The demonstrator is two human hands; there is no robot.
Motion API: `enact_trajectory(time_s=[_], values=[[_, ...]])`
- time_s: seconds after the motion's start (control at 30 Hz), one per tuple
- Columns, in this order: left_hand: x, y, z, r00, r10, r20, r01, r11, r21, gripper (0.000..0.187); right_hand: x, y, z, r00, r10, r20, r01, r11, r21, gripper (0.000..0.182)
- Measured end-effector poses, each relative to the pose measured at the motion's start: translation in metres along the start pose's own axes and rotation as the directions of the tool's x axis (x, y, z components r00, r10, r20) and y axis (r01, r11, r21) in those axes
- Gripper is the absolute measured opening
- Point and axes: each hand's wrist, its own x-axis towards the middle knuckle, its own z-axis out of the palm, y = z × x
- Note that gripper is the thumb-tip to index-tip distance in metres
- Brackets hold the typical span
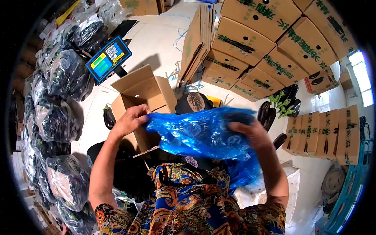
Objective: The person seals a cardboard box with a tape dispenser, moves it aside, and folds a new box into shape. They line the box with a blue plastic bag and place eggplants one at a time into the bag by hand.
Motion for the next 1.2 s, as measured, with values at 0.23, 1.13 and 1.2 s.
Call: enact_trajectory(time_s=[0.23,1.13,1.2], values=[[-0.015,-0.032,-0.069,0.916,-0.314,-0.25,0.401,0.747,0.53,0.023,0.045,-0.023,0.109,0.983,-0.044,0.18,0.09,0.963,-0.256,0.016],[0.003,-0.007,-0.024,0.853,-0.406,-0.329,-0.045,0.57,-0.82,0.019,0.134,0.001,0.216,0.996,-0.074,0.058,0.076,0.996,-0.038,0.021],[0.002,-0.002,-0.021,0.849,-0.431,-0.305,-0.058,0.497,-0.866,0.019,0.136,0.006,0.215,0.986,-0.119,0.114,0.103,0.985,0.138,0.016]])
